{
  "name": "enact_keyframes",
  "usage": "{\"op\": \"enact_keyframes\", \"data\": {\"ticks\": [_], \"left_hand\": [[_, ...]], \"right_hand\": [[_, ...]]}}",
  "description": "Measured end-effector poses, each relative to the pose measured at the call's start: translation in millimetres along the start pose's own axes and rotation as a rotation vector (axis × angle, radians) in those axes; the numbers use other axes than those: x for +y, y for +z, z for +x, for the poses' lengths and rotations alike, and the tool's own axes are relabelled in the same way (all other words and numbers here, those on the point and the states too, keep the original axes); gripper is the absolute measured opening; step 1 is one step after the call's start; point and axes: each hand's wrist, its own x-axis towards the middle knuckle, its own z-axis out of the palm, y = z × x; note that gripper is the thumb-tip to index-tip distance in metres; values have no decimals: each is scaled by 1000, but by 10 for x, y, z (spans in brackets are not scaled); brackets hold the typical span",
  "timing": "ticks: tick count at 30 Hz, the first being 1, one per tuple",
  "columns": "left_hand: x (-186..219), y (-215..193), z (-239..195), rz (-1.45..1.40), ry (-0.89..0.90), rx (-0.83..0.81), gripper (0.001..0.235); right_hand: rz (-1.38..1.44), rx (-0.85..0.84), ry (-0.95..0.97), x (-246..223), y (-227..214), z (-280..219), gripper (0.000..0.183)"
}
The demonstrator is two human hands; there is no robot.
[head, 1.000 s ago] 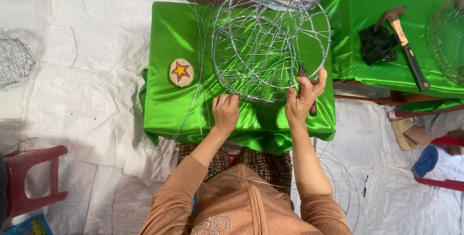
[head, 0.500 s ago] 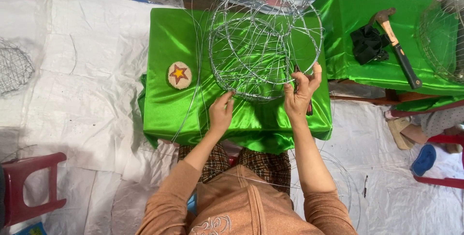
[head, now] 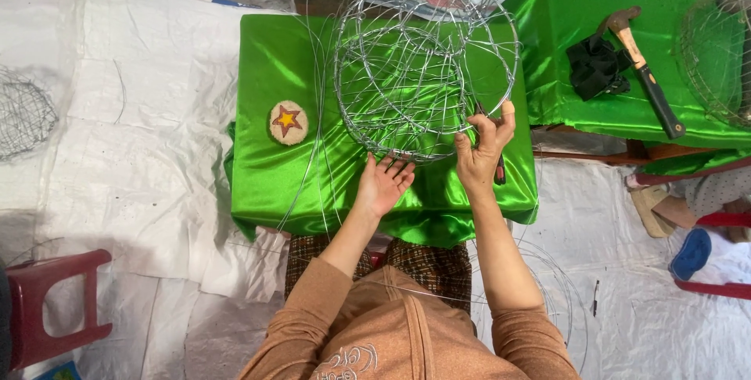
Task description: The person constructs a spherical wire frame by cutting sections of wire with pliers and weaving them through a pre-existing wire structure on a green cloth surface.
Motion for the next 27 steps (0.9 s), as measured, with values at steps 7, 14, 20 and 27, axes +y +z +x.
{"op": "enact_keyframes", "data": {"ticks": [7, 14, 20, 27], "left_hand": [[-4, -78, 84, -68, 34, -83, 44], [50, -147, 199, -104, -5, -109, 32], [69, -153, 241, -60, 3, -105, 31], [19, -397, 517, -24, 33, -41, 26]], "right_hand": [[9, -18, 22, -21, 1, 28, 41], [21, -15, 53, 113, 26, 84, 40], [4, -20, 70, 59, 3, 155, 38], [-21, -41, 78, -67, -10, 202, 37]]}}
